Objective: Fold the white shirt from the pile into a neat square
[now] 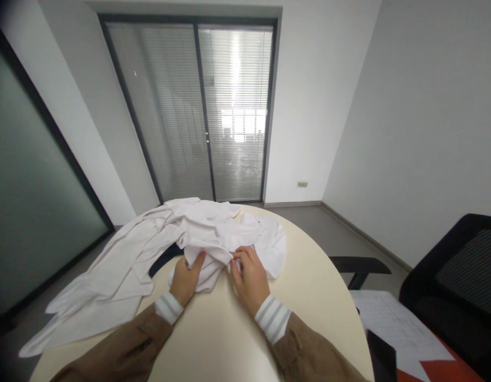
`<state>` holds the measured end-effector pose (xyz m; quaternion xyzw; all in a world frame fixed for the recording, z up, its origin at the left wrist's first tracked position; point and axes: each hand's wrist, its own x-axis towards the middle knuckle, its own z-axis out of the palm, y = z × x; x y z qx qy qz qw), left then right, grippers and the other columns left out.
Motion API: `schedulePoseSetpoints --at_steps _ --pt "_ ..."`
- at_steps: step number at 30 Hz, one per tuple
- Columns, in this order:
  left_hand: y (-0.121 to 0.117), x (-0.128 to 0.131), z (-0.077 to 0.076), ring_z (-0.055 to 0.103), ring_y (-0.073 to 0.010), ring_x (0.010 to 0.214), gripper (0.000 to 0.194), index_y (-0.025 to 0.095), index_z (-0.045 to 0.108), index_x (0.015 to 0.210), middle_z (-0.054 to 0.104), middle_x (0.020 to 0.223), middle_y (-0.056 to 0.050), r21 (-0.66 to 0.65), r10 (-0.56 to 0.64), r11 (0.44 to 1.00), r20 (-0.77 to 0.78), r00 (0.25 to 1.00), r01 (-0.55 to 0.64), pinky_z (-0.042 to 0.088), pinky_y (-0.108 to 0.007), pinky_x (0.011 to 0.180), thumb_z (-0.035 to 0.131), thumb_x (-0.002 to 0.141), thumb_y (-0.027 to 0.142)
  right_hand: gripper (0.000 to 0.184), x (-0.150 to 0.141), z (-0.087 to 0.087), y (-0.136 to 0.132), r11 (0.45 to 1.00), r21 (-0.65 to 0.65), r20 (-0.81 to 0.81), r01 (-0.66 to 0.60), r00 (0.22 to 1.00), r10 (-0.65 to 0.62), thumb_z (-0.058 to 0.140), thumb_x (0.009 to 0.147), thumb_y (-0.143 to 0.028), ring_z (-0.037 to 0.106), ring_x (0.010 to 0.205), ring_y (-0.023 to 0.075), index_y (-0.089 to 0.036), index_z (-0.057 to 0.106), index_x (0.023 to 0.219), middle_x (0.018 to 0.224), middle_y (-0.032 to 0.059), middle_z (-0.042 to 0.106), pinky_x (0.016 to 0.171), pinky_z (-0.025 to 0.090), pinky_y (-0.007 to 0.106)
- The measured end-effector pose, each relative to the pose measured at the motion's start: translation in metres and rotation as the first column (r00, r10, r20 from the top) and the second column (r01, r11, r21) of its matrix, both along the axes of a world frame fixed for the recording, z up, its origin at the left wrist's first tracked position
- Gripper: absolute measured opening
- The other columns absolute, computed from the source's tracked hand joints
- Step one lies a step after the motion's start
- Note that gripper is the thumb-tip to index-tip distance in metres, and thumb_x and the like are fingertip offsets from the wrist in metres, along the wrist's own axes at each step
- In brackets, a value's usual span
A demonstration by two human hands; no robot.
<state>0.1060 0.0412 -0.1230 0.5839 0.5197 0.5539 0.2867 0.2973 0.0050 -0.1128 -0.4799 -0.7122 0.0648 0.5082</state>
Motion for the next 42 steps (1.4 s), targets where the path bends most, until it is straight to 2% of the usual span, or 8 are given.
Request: schedulePoseSetpoints --at_steps 8,17,21,24,27,32,36,42 --pt "0.0 -0.007 0.0 0.043 -0.0147 0.056 0.041 0.023 0.041 0.065 0.042 0.057 0.004 0.257 0.124 0.965 -0.249 0.961 -0.058 0.038 -0.026 0.058 0.057 0.086 0.055 0.021 0.027 0.011 0.008 0.976 -0.083 -0.047 0.201 0.978 -0.205 0.04 0.099 -0.034 0.066 0.081 0.0246 -0.022 0.054 0.109 0.092 0.0071 0.069 0.073 0.049 0.035" --pt "-0.014 -0.012 0.008 0.056 -0.0313 0.118 0.054 0.021 0.051 0.134 0.057 0.13 -0.015 0.316 -0.325 0.767 -0.558 0.763 0.558 0.046 -0.042 0.098 0.056 0.084 0.04 0.026 0.061 0.011 0.019 0.965 -0.182 0.024 -0.187 0.981 0.194 0.051 0.096 -0.039 0.064 0.082 0.0202 -0.021 0.068 0.105 0.09 0.0053 0.07 0.075 0.05 0.032" --pt "-0.012 -0.011 0.006 0.049 -0.035 0.127 0.054 0.021 0.055 0.13 0.055 0.135 -0.016 0.272 -0.257 0.748 -0.723 0.641 0.606 0.04 -0.051 0.107 0.063 0.081 0.041 0.035 0.099 -0.004 0.036 0.947 -0.185 -0.025 0.264 0.962 -0.273 0.042 0.096 -0.041 0.063 0.087 0.0239 -0.018 0.069 0.101 0.094 0.0091 0.07 0.08 0.049 0.039" --pt "-0.011 -0.01 0.002 0.04 -0.0351 0.137 0.069 0.017 0.037 0.145 0.044 0.147 -0.018 0.366 -0.199 0.684 -0.739 0.644 0.631 0.036 -0.054 0.111 0.061 0.084 0.039 0.037 0.124 -0.023 0.048 0.735 -0.262 0.226 0.626 0.78 -0.584 0.05 0.089 -0.038 0.053 0.115 0.0345 -0.014 0.07 0.109 0.126 0.0178 0.062 0.096 0.042 0.052" --pt "-0.015 -0.01 0.003 0.032 -0.0364 0.143 0.083 0.018 0.016 0.153 0.027 0.157 -0.021 0.51 -0.145 0.575 -0.706 0.693 0.64 0.035 -0.058 0.111 0.061 0.086 0.038 0.039 0.134 -0.037 0.055 0.612 -0.411 0.407 0.676 0.737 -0.541 0.052 0.089 -0.047 0.047 0.124 0.0392 -0.018 0.071 0.108 0.134 0.0155 0.058 0.099 0.038 0.057" --pt "-0.029 -0.002 0.011 0.036 -0.027 0.141 0.027 0.022 0.056 0.121 0.046 0.15 -0.009 0.518 0.034 0.418 -0.83 0.557 0.746 0.032 -0.049 0.115 0.054 0.094 0.022 0.034 0.135 -0.042 0.063 0.611 -0.433 0.439 0.662 0.747 -0.498 0.052 0.089 -0.045 0.052 0.119 0.0376 -0.02 0.069 0.104 0.126 0.0142 0.063 0.094 0.041 0.05" --pt "-0.036 0.011 0.011 0.049 -0.0217 0.127 0.016 0.023 0.062 0.106 0.063 0.131 -0.004 0.448 0.107 0.428 -0.887 0.448 0.785 0.034 -0.044 0.113 0.05 0.097 0.017 0.034 0.136 -0.042 0.068 0.719 -0.446 0.268 0.533 0.846 -0.46 0.041 0.095 -0.044 0.065 0.091 0.0268 -0.022 0.061 0.112 0.097 0.0108 0.071 0.079 0.044 0.036" --pt "-0.038 0.017 0.002 0.059 -0.0234 0.089 0.028 0.025 0.066 0.113 0.066 0.088 -0.005 0.188 -0.097 0.655 -0.939 0.329 0.731 0.046 -0.044 0.093 0.061 0.086 0.018 0.038 0.138 -0.049 0.08 0.811 -0.422 -0.032 0.405 0.887 -0.46 0.048 0.09 -0.053 0.058 0.058 0.0213 -0.023 0.056 0.111 0.056 -0.0026 0.058 0.061 0.043 0.03"
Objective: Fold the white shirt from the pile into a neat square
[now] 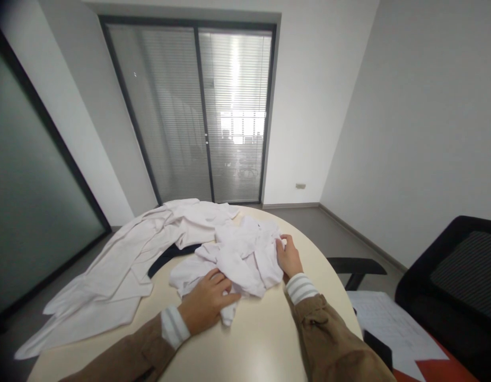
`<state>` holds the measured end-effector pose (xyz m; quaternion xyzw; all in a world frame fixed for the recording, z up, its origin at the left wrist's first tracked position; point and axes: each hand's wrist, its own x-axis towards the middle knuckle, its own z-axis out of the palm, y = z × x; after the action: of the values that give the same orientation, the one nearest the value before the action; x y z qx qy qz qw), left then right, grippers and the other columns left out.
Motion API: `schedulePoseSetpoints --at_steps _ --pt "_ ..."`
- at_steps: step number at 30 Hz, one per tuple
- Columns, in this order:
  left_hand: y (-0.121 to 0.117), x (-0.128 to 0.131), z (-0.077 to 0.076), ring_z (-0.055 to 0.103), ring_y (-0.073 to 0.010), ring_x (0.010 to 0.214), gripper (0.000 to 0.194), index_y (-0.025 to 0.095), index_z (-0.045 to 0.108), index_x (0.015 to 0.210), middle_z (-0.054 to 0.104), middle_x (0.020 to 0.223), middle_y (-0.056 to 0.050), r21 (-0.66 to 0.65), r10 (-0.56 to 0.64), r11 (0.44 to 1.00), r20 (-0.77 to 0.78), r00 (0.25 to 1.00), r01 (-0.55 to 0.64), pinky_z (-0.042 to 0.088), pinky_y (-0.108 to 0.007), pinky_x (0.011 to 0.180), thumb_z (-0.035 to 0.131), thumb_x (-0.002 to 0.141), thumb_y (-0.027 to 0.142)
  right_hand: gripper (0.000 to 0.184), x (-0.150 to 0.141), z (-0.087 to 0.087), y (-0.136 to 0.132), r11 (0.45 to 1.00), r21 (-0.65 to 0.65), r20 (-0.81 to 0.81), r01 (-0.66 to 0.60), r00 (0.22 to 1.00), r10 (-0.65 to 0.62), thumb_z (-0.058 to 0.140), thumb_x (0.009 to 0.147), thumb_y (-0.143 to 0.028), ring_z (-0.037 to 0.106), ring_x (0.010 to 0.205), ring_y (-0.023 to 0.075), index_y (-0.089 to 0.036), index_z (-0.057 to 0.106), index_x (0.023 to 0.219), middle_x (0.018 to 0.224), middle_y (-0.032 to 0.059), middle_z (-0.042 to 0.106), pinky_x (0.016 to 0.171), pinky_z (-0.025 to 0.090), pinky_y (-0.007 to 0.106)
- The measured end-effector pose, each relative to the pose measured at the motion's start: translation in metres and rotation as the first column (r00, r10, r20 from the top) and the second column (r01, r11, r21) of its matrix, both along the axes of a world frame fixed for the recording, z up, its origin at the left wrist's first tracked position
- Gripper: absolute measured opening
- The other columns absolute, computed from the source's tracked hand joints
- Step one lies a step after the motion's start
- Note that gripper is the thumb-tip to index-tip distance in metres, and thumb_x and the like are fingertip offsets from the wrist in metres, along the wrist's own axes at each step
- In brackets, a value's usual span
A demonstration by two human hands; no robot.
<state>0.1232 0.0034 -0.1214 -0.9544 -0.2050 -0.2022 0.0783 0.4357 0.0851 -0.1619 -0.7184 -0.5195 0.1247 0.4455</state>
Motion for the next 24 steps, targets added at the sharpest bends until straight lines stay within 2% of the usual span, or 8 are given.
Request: schedulePoseSetpoints --at_steps 3,5,7,9,14,18,21,24 --pt "0.002 -0.002 -0.004 0.062 -0.0241 0.087 0.015 0.02 0.069 0.096 0.069 0.09 -0.007 -0.291 0.202 0.948 0.228 0.952 -0.132 0.048 -0.037 0.082 0.059 0.086 0.021 0.044 0.0 -0.002 0.008 0.994 0.107 -0.302 -0.032 0.951 0.063 0.064 0.078 -0.055 0.056 0.053 0.0188 -0.021 0.058 0.106 0.058 -0.0029 0.06 0.054 0.044 0.029" --pt "0.005 -0.001 -0.004 0.064 -0.0218 0.082 0.021 0.018 0.068 0.097 0.071 0.088 -0.007 -0.519 0.417 0.837 0.402 0.816 -0.172 0.048 -0.032 0.076 0.049 0.093 0.026 0.046 0.0 0.0 0.012 0.981 0.191 -0.549 -0.029 0.825 0.131 0.069 0.075 -0.053 0.061 0.058 0.0189 -0.02 0.059 0.106 0.069 0.0009 0.067 0.053 0.046 0.028" --pt "0.007 0.0 -0.004 0.066 -0.0215 0.085 0.029 0.017 0.067 0.101 0.072 0.09 -0.007 -0.671 0.56 0.733 0.502 0.659 -0.111 0.049 -0.031 0.079 0.042 0.098 0.031 0.044 -0.002 0.003 0.015 0.965 0.259 -0.713 -0.031 0.668 0.212 0.071 0.075 -0.049 0.067 0.07 0.0195 -0.021 0.06 0.107 0.086 0.005 0.073 0.059 0.052 0.028" --pt "0.007 0.002 -0.004 0.065 -0.0227 0.097 0.033 0.015 0.066 0.105 0.073 0.098 -0.008 -0.72 0.589 0.693 0.552 0.591 -0.017 0.049 -0.033 0.089 0.042 0.099 0.036 0.043 -0.003 0.007 0.016 0.954 0.29 -0.78 -0.079 0.557 0.284 0.071 0.076 -0.042 0.07 0.09 0.0195 -0.022 0.062 0.113 0.106 0.0067 0.074 0.072 0.057 0.028" --pt "-0.006 0.002 -0.004 0.065 -0.0214 0.089 0.035 0.017 0.068 0.096 0.073 0.092 -0.008 -0.65 0.421 0.759 0.52 0.743 0.024 0.051 -0.031 0.082 0.041 0.099 0.039 0.063 -0.009 0.004 0.011 0.916 0.306 -0.737 -0.26 0.544 0.401 0.076 0.069 -0.025 0.058 0.125 0.0219 -0.031 0.057 0.129 0.144 0.0035 0.056 0.094 0.055 0.032" --pt "-0.022 0.006 0.003 0.062 -0.0167 0.066 0.033 0.019 0.062 0.08 0.068 0.075 -0.005 -0.437 0.049 0.893 0.326 0.944 0.105 0.046 -0.027 0.063 0.04 0.098 0.034 0.074 -0.017 0.0 0.004 0.887 0.313 -0.681 -0.339 0.572 0.458 0.079 0.067 -0.022 0.057 0.127 0.0247 -0.035 0.052 0.135 0.149 0.0013 0.051 0.095 0.056 0.037" --pt "-0.032 0.013 0.008 0.064 -0.0157 0.069 0.022 0.02 0.063 0.092 0.07 0.089 -0.004 -0.26 -0.182 0.94 0.167 0.969 0.221 0.044 -0.026 0.058 0.048 0.094 0.036 0.071 -0.017 0.005 0.001 0.909 0.294 -0.691 -0.296 0.592 0.416 0.082 0.062 -0.019 0.062 0.119 0.0245 -0.03 0.059 0.128 0.138 0.0042 0.06 0.094 0.056 0.035" --pt "-0.039 0.018 0.005 0.064 -0.0152 0.065 0.025 0.022 0.062 0.1 0.07 0.086 -0.001 -0.139 -0.261 0.953 0.073 0.963 0.269 0.041 -0.026 0.05 0.051 0.093 0.043 0.063 -0.005 0.012 -0.002 0.935 0.275 -0.685 -0.225 0.637 0.354 0.078 0.061 -0.017 0.067 0.106 0.023 -0.026 0.063 0.121 0.128 0.0063 0.067 0.085 0.058 0.032"
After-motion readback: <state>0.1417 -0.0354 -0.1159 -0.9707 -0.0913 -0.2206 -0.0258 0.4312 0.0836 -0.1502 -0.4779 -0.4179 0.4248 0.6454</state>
